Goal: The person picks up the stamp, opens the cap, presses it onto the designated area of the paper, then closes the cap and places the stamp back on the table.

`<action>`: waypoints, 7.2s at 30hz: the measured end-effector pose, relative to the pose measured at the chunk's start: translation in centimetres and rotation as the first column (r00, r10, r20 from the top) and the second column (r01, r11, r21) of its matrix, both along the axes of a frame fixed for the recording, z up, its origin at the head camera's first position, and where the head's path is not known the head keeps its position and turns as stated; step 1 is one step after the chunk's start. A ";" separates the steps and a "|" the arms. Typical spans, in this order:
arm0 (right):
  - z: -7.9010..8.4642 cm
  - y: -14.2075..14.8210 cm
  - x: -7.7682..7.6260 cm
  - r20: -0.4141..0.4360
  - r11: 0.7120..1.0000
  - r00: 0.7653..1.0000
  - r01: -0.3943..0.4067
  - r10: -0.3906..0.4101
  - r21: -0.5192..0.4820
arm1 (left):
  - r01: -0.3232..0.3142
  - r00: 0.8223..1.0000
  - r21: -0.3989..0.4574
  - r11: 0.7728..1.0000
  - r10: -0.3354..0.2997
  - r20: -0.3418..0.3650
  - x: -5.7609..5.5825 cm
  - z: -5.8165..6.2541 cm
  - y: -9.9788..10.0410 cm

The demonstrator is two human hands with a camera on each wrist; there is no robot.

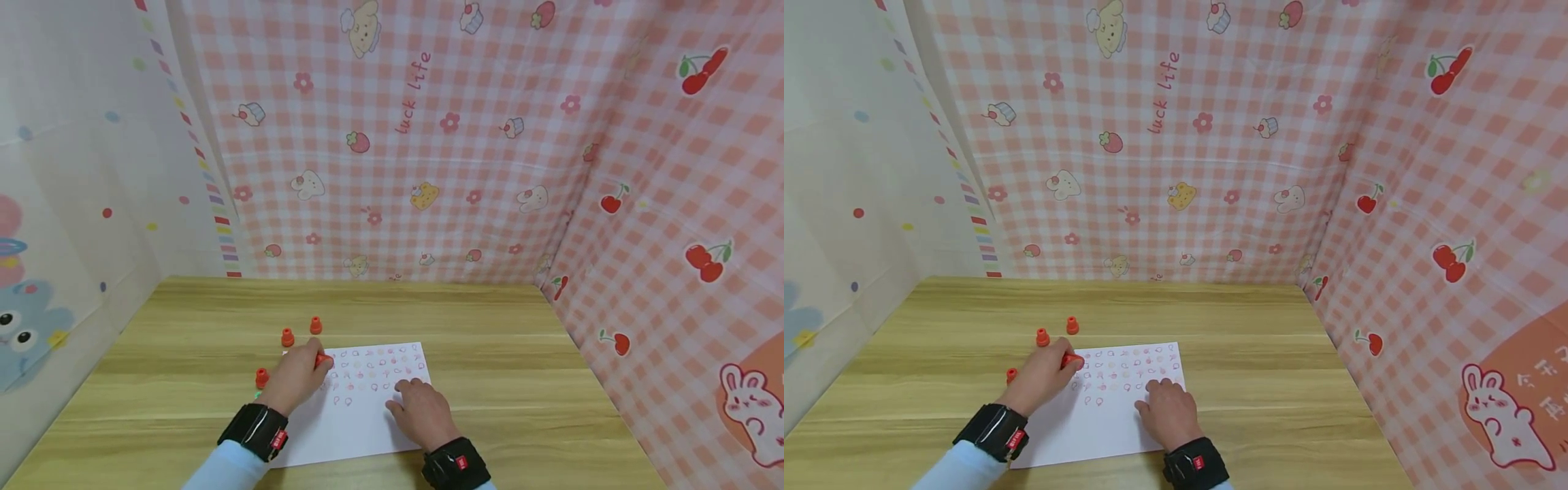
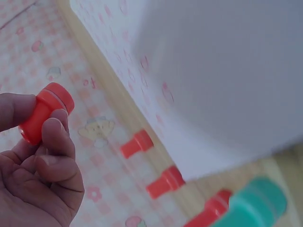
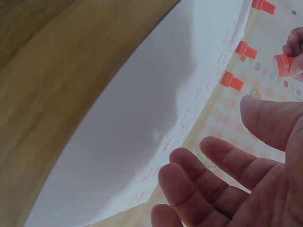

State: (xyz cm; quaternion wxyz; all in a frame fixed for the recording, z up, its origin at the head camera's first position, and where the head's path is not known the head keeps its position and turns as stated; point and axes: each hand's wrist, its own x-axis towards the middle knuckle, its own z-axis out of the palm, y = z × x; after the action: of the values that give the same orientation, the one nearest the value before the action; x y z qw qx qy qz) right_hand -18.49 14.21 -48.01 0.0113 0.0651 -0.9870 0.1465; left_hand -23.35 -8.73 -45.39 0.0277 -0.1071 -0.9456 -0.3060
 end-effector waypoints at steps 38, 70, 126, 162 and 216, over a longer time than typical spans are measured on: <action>0.2 -0.6 -0.3 0.194 0.734 0.978 0.080 0.072 -0.674 | 0.369 0.929 0.230 0.900 -0.365 -0.063 2.1 -3.1 5.0; 0.3 -0.6 -0.5 0.292 0.361 0.933 0.203 0.211 -0.910 | 0.356 0.923 0.365 0.861 -0.385 0.010 2.1 -1.8 4.3; 0.4 0.0 -0.7 0.233 0.554 0.973 0.195 -0.002 -0.809 | 0.174 0.984 -0.262 0.949 -0.158 0.079 0.5 -0.7 -0.1; -0.1 -0.3 -0.4 0.253 0.535 0.967 0.218 -0.007 -0.816 | 0.295 0.953 -0.475 0.829 -0.292 0.082 0.5 -2.4 1.1; -0.3 0.2 -0.4 0.212 0.553 0.976 0.198 -0.041 -0.809 | 0.303 0.953 -0.306 0.903 -0.277 0.126 0.0 -2.5 0.6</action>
State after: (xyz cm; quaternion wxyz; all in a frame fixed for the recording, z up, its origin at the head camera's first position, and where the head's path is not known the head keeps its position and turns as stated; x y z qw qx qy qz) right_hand -18.88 14.40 -48.32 -0.0329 -0.0278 -0.8026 0.5950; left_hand -23.37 -8.13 -47.91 -0.0734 -0.2373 -0.9566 -0.1522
